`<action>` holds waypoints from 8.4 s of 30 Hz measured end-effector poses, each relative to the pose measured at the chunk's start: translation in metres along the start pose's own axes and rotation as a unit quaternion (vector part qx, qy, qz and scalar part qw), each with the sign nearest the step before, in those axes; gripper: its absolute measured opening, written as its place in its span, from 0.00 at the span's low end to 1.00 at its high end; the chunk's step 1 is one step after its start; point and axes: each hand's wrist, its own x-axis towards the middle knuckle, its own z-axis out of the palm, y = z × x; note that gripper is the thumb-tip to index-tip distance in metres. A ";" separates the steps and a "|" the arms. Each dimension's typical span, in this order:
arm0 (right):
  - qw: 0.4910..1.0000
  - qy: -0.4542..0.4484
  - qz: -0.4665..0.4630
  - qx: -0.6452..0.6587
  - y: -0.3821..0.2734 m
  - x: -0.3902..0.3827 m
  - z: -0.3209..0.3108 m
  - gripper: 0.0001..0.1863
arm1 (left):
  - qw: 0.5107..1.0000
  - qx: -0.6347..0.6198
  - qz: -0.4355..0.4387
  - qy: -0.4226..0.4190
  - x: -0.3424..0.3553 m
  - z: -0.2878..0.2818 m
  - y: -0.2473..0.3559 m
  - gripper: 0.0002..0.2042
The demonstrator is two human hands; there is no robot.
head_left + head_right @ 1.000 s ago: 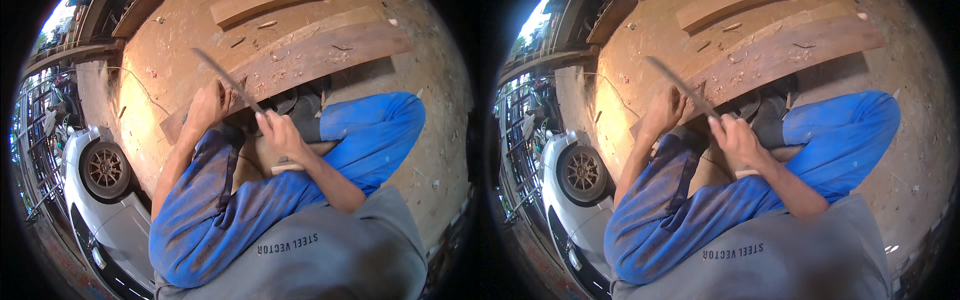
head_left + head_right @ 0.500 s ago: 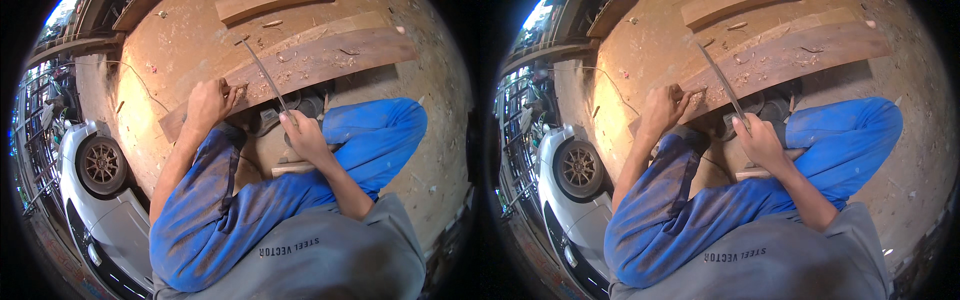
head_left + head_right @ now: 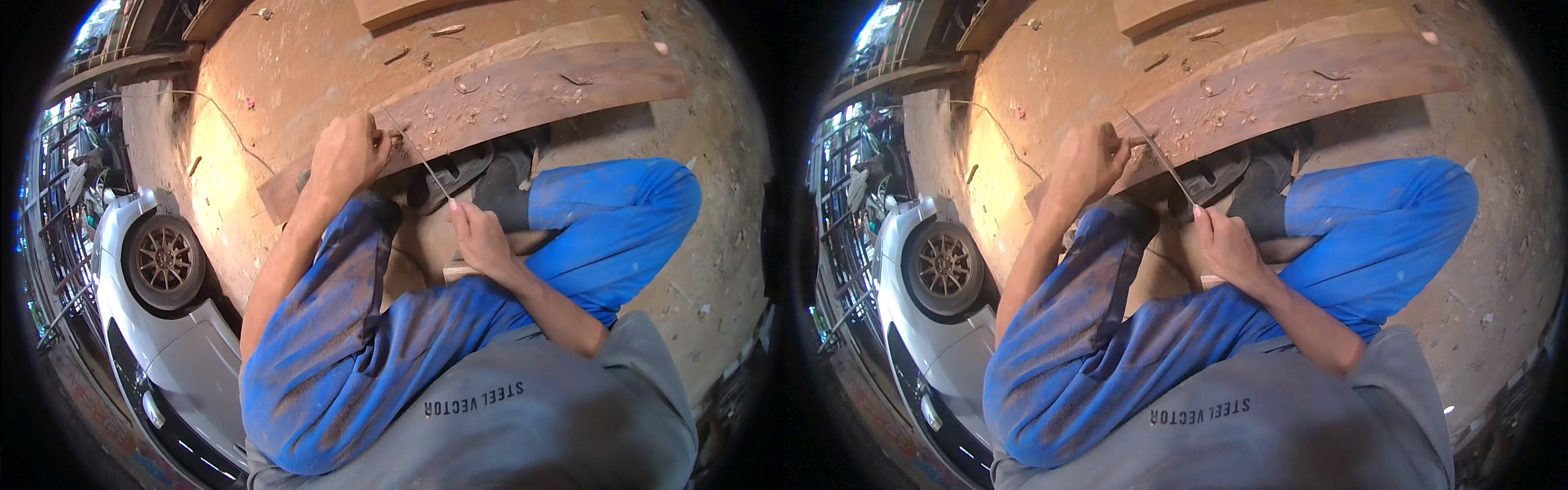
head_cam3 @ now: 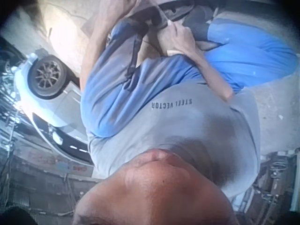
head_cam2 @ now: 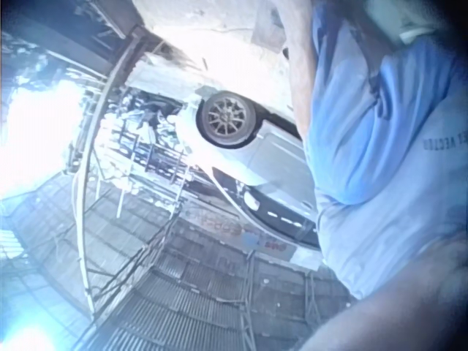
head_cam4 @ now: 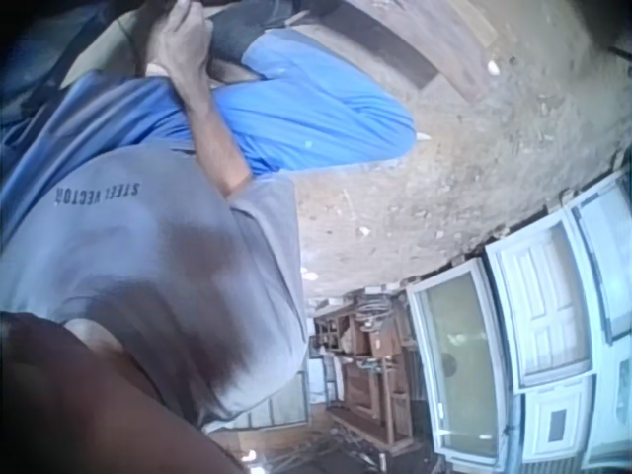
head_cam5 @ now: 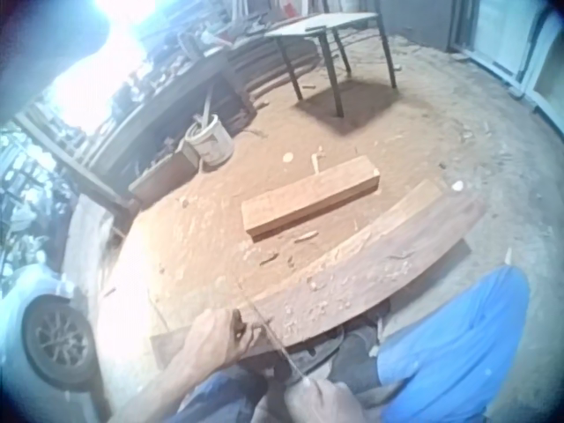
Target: The person whittles a small piece of wood using a large blade, shaving off thin strips from the surface while holding the wood against a larger wooden block on their lap.
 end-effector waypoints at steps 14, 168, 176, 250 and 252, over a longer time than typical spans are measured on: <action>0.995 0.001 -0.069 0.066 -0.021 0.000 -0.017 0.18 | 1.000 -0.017 -0.023 -0.001 -0.009 0.001 -0.012 0.14; 0.930 -0.137 0.212 0.268 -0.025 0.005 -0.077 0.18 | 0.991 0.029 0.036 0.129 -0.020 0.020 -0.047 0.07; 0.900 -0.167 0.263 0.306 -0.024 0.008 -0.082 0.20 | 0.990 0.027 0.038 0.130 -0.019 0.020 -0.047 0.07; 0.801 -0.097 0.124 0.578 -0.022 0.030 -0.067 0.12 | 0.870 -0.401 0.165 -0.233 -0.025 0.048 -0.010 0.11; 0.792 -0.082 0.132 0.590 -0.024 0.031 -0.066 0.12 | 0.874 -0.391 0.165 -0.236 -0.024 0.047 -0.009 0.11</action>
